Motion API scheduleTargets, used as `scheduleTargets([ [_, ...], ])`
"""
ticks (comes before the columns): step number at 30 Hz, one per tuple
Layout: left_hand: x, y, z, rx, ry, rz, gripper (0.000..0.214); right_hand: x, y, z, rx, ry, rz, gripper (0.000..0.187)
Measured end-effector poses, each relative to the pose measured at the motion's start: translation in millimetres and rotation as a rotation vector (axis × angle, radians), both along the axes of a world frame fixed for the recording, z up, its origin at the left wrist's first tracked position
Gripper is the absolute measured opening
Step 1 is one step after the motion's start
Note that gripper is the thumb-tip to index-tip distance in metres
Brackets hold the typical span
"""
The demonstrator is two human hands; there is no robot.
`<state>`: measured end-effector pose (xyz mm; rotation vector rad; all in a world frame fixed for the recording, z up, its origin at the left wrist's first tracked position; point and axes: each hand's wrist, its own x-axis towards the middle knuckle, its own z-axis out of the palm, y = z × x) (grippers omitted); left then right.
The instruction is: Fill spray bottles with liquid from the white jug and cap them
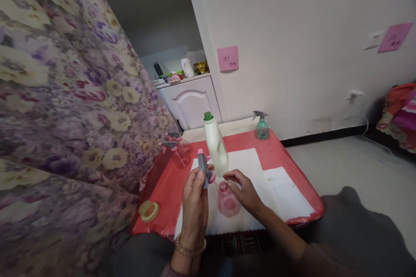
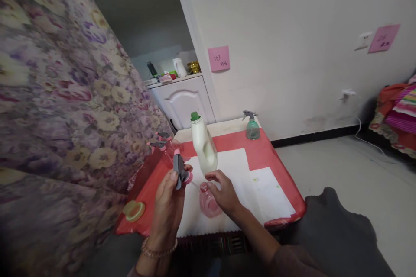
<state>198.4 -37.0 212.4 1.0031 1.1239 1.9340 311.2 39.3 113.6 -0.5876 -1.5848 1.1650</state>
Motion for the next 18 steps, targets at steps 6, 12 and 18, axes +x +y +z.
scheduleTargets([
  [6, -2, -10, 24.0, 0.064, -0.062, 0.027, 0.029, 2, 2, -2.6, -0.027, -0.01, 0.006, 0.02],
  [12, -8, -24, 40.0, 0.117, -0.069, 0.055, 0.027, 2, 2, -5.9, -0.044, -0.026, -0.002, 0.018],
  [18, -21, -30, 42.8, 0.079, 0.289, 0.228, 0.023, 5, 3, -9.0, -0.061, -0.048, 0.011, 0.019],
])
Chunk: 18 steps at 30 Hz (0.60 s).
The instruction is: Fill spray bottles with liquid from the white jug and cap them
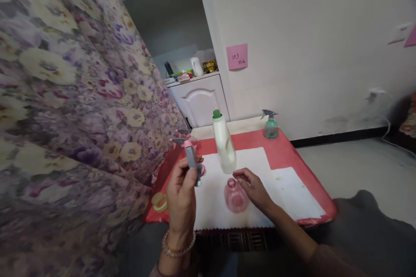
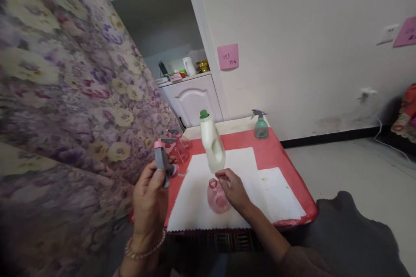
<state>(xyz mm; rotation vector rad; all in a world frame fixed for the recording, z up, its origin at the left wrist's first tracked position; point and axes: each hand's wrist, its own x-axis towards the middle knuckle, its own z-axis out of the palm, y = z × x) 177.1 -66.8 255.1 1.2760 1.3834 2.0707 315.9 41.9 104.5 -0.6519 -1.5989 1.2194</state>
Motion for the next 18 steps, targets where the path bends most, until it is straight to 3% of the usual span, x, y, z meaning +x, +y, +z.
scheduleTargets([
  [4, -18, 12, -26.2, -0.11, 0.479, 0.126, 0.017, 3, 2, -3.2, 0.012, -0.021, 0.015, 0.02],
  [9, -50, 28, -93.4, -0.359, 1.029, 0.135, 0.015, 7, 4, -11.9, 0.003, -0.06, -0.007, 0.02],
  [13, -76, 34, -137.5, -0.457, 1.11, 0.159, 0.004, 8, 6, -22.6, 0.02, -0.091, -0.018, 0.021],
  [18, -104, 37, -170.8, -0.529, 1.17, 0.211, 0.003, 8, 6, -38.6, 0.021, -0.135, 0.009, 0.022],
])
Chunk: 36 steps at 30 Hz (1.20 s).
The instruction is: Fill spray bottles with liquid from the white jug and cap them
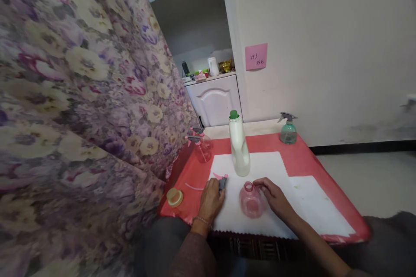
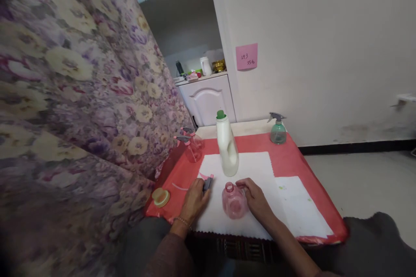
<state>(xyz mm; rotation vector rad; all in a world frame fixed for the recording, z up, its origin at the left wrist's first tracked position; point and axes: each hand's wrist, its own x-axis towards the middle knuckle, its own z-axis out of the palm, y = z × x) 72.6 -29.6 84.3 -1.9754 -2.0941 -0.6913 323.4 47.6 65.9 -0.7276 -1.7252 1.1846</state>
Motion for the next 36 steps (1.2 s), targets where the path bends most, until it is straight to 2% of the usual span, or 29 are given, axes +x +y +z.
scheduleTargets([
  [7, -20, -12, -37.7, 0.015, 0.044, 0.059, 0.022, 5, -6, -18.6, -0.06, -0.066, 0.052, 0.034],
  [13, -24, -14, -46.0, 0.065, 0.05, 0.032, 0.032, 12, -22, -31.4, -0.102, -0.033, 0.159, 0.069],
  [17, -27, -12, -47.4, 0.117, 0.101, 0.031, 0.033, 3, -33, -34.5, -0.158, -0.1, 0.059, 0.105],
  [19, -28, -12, -48.6, 0.146, 0.118, 0.035, 0.033, -6, -37, -36.8, -0.175, -0.115, -0.03, 0.113],
  [22, -29, -12, -49.6, 0.171, 0.133, 0.041, 0.033, -19, -40, -43.3, -0.176, -0.11, -0.124, 0.109],
  [28, -30, -11, -48.4, 0.182, 0.143, 0.034, 0.027, -34, -42, -54.4, -0.139, -0.126, -0.208, 0.093],
  [32, -34, -10, -51.6, 0.226, 0.143, 0.024, 0.025, -37, -45, -50.2, -0.096, -0.098, -0.279, 0.086],
  [36, -39, -9, -58.6, 0.287, 0.161, 0.02, 0.023, -29, -38, -38.8, -0.065, -0.053, -0.266, 0.079],
])
